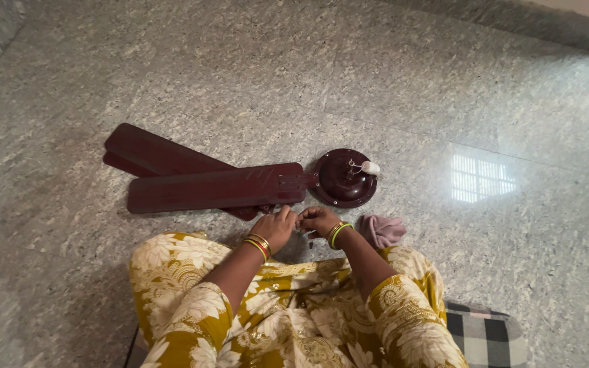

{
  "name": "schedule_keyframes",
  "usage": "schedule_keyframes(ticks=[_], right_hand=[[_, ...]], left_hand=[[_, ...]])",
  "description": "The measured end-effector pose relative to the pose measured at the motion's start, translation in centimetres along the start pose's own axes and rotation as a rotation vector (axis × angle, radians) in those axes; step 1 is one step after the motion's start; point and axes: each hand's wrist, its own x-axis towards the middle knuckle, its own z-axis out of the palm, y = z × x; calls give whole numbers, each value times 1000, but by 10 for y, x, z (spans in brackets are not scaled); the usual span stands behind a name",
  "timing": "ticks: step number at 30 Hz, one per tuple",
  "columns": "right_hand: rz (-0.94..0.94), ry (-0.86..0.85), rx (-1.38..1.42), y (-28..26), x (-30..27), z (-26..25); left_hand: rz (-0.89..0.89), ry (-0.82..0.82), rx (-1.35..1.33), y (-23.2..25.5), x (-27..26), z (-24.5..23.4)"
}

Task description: The person assembles a ceiling fan by attaching the fan blades to the motor housing using a screwdriver. The person secures each blade one at a time, tightening the screws to hold them in place.

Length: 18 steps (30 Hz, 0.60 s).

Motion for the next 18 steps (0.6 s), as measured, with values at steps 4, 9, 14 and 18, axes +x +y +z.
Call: schedule_keyframes(ticks=[4, 9, 14, 18], right_hand=[[-27, 30, -52, -3, -5, -5], [-31, 43, 34, 0, 2, -7], [-145, 213, -74, 12, 10, -23], [-240, 265, -221, 15, 11, -41]], left_hand=[[-12, -23, -70, 3, 4, -8], [-46, 2, -180, 3, 6, -20], [-54, -40, -298, -18, 19, -26], [-47, -79, -252, -44, 47, -39]])
